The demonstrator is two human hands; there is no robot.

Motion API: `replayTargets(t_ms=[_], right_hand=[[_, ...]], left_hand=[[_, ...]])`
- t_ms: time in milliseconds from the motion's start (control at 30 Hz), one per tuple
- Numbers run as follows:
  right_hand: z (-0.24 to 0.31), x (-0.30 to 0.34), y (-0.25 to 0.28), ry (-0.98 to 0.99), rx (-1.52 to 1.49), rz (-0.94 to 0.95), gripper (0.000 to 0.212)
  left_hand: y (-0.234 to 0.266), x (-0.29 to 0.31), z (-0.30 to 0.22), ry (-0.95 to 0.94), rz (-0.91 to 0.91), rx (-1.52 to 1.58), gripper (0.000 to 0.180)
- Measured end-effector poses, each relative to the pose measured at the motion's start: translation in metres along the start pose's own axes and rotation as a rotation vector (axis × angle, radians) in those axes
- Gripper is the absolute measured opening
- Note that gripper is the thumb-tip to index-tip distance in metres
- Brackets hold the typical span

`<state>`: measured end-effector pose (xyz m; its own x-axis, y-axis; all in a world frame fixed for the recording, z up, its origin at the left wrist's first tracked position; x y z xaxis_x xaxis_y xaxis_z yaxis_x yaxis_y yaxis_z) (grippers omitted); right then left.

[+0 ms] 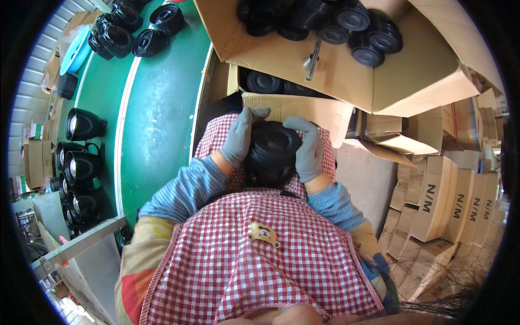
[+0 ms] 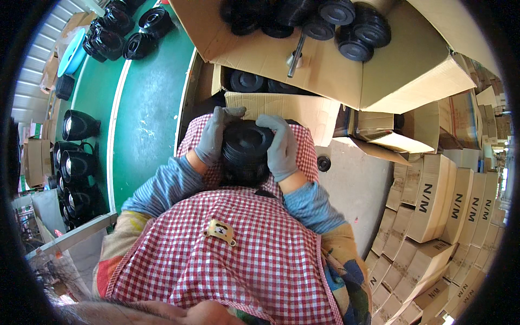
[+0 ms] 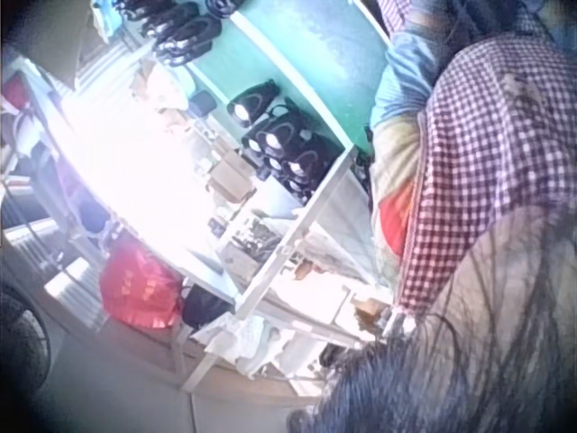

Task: The person repeatedly picks up black kettle bodies and lids from a cardboard box, places the lids onto the bodies, and uses a metal tool to tighten or secure them. Completed units are placed on a green table. The process is repeated for multiple kettles.

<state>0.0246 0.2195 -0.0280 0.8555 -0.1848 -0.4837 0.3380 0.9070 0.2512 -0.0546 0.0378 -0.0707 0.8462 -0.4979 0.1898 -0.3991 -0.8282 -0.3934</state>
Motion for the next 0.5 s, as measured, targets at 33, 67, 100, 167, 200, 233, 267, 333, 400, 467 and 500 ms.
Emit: replayTargets(t_ms=[33,67,100,167,200,233,267,333,400,467,500], right_hand=[[-0.004,0.001,0.006,0.014,-0.004,0.066,0.032],[-0.007,0.001,0.011,0.028,-0.008,0.133,0.035],[-0.007,0.002,0.017,0.037,-0.016,0.197,0.039],[0.008,-0.001,0.029,-0.012,-0.051,0.358,0.072],[0.008,0.003,0.027,-0.005,0.02,0.456,0.08],[0.007,0.003,0.025,0.001,0.091,0.553,0.088],[0.005,-0.001,0.023,-0.063,0.039,0.546,0.1],[-0.005,-0.001,0.024,-0.111,-0.019,0.526,0.098],[-0.005,-0.004,0.022,-0.152,-0.085,0.489,0.095],[0.007,-0.015,0.022,-0.454,-0.295,0.414,0.094],[0.006,-0.021,0.022,-0.489,-0.342,0.396,0.091]], left_hand=[[-0.002,-0.002,0.0,0.071,0.049,0.127,0.053],[0.004,0.0,-0.009,0.006,0.113,0.034,0.057],[0.018,0.007,-0.023,-0.054,0.174,-0.064,0.062],[0.026,0.013,-0.038,-0.156,0.322,-0.331,0.075],[0.024,0.016,-0.045,-0.195,0.41,-0.506,0.082],[0.02,0.018,-0.052,-0.232,0.498,-0.681,0.089],[0.008,0.017,-0.052,-0.212,0.545,-0.852,0.104],[0.007,0.008,-0.052,-0.109,0.535,-0.78,0.106],[0.011,0.002,-0.047,-0.121,0.498,-0.767,0.104],[0.008,-0.004,-0.044,0.037,0.396,-0.508,0.102],[0.003,-0.007,-0.046,0.114,0.346,-0.383,0.101]])
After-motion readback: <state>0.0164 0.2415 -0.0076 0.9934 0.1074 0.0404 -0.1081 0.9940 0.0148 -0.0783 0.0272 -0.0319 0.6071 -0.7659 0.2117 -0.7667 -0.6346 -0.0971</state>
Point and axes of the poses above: each hand's wrist, its own x-axis away from the middle knuckle, its own y-axis out of the back of the hand, z = x × y, the point moved 2 cm from there along -x, towards the middle knuckle, and after that the axes turned 5 degrees about y, right-handed, at the moved point
